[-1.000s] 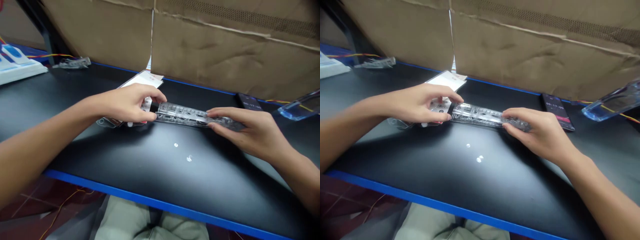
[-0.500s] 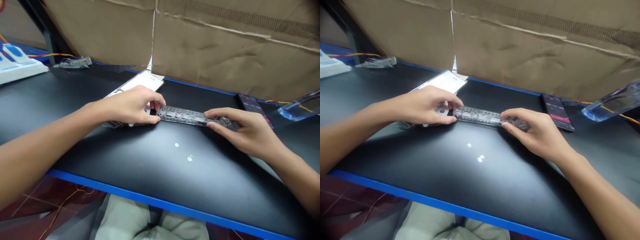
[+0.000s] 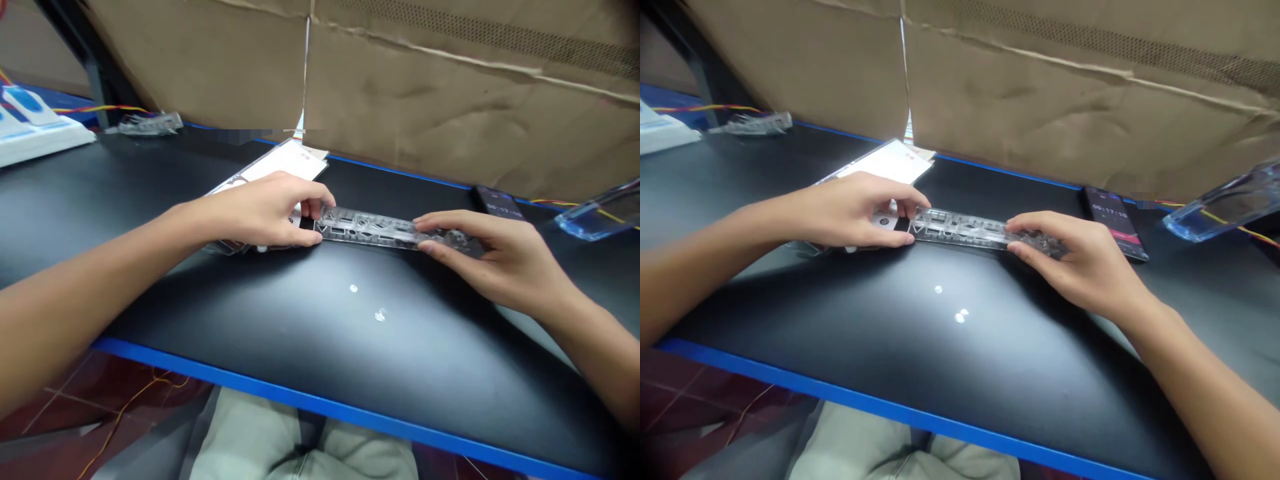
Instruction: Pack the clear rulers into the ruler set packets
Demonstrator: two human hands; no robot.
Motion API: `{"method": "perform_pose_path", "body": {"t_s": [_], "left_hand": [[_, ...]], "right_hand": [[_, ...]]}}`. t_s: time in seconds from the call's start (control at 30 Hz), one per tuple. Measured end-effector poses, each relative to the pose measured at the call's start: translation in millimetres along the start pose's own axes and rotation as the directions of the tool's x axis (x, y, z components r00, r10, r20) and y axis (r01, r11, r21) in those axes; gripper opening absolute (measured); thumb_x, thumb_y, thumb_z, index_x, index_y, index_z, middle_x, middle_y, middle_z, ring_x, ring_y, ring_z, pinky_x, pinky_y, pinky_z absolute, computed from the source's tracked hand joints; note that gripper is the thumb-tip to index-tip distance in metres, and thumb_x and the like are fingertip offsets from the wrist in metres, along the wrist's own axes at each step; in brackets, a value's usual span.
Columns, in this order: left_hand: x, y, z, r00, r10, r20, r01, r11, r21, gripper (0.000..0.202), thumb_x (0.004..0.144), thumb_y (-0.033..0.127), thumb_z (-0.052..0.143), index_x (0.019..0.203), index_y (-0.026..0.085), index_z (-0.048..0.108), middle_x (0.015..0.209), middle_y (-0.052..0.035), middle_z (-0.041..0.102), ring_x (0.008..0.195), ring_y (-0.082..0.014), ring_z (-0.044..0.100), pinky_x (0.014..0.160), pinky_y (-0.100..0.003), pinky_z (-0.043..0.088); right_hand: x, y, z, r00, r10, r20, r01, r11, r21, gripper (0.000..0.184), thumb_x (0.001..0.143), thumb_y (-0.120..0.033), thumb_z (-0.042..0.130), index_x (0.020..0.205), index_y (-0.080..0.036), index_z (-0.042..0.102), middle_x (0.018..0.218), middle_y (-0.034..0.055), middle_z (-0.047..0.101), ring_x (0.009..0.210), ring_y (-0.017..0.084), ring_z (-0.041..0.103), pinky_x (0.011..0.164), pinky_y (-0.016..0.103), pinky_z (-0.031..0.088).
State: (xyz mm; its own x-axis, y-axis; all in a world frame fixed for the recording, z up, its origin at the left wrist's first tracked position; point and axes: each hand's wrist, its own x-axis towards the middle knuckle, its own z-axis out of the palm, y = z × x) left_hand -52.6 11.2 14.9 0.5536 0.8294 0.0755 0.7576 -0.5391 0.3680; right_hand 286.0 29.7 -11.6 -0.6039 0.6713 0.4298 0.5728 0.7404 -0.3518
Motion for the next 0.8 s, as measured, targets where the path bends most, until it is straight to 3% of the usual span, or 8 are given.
{"method": "perform_pose_path", "body": {"t_s": [0.27, 0.5, 0.7, 0.8], "left_hand": [[-1, -2, 4.6, 0.998, -0.055, -0.020, 0.051, 0.989, -0.140, 0.068, 0.080, 0.040, 0.070, 0.141, 0.022, 0.045, 0.102, -0.0050, 0.072, 0.090, -0.0207, 0.066, 0.078, -0.031, 0.047], [-3, 8, 6.5, 0.993, -0.105, -0.058, 0.101, 0.992, -0.081, 0.063, 0.077, 0.043, 0.072, 0.130, 0.020, 0.047, 0.085, -0.0011, 0.070, 0.079, -0.0195, 0.065, 0.069, -0.030, 0.044], [-11, 30, 9.8, 0.996, -0.090, 0.026, 0.093, 0.929, -0.358, 0.068, 0.077, 0.052, 0.076, 0.128, 0.026, 0.040, 0.087, 0.0005, 0.074, 0.074, -0.0173, 0.069, 0.064, -0.029, 0.048], [-11, 33, 9.1, 0.996, -0.078, 0.050, 0.091, 0.914, -0.396, 0.054, 0.079, 0.050, 0.074, 0.119, 0.026, 0.046, 0.088, 0.0011, 0.075, 0.076, -0.0166, 0.069, 0.063, -0.027, 0.049]], "right_hand": [[2, 0, -5, 0.999, 0.005, -0.050, -0.006, 1.000, -0.030, 0.024, 0.090, -0.032, 0.073, 0.113, -0.025, 0.074, 0.111, 0.0045, 0.078, 0.098, 0.025, 0.074, 0.088, 0.037, 0.056], [3, -2, -7, 0.993, 0.026, -0.114, -0.037, 0.995, -0.096, 0.022, 0.089, -0.028, 0.073, 0.109, -0.021, 0.075, 0.107, 0.0065, 0.079, 0.090, 0.023, 0.073, 0.083, 0.032, 0.053], [2, 4, -7, 0.970, 0.168, -0.174, -0.182, 0.981, -0.068, 0.027, 0.084, -0.033, 0.077, 0.108, -0.020, 0.077, 0.102, 0.0066, 0.079, 0.086, 0.022, 0.072, 0.077, 0.032, 0.053], [2, 6, -7, 0.970, 0.187, -0.155, -0.202, 0.975, -0.090, 0.027, 0.087, -0.035, 0.074, 0.108, -0.020, 0.079, 0.101, 0.0063, 0.080, 0.084, 0.021, 0.072, 0.079, 0.033, 0.054]]}}
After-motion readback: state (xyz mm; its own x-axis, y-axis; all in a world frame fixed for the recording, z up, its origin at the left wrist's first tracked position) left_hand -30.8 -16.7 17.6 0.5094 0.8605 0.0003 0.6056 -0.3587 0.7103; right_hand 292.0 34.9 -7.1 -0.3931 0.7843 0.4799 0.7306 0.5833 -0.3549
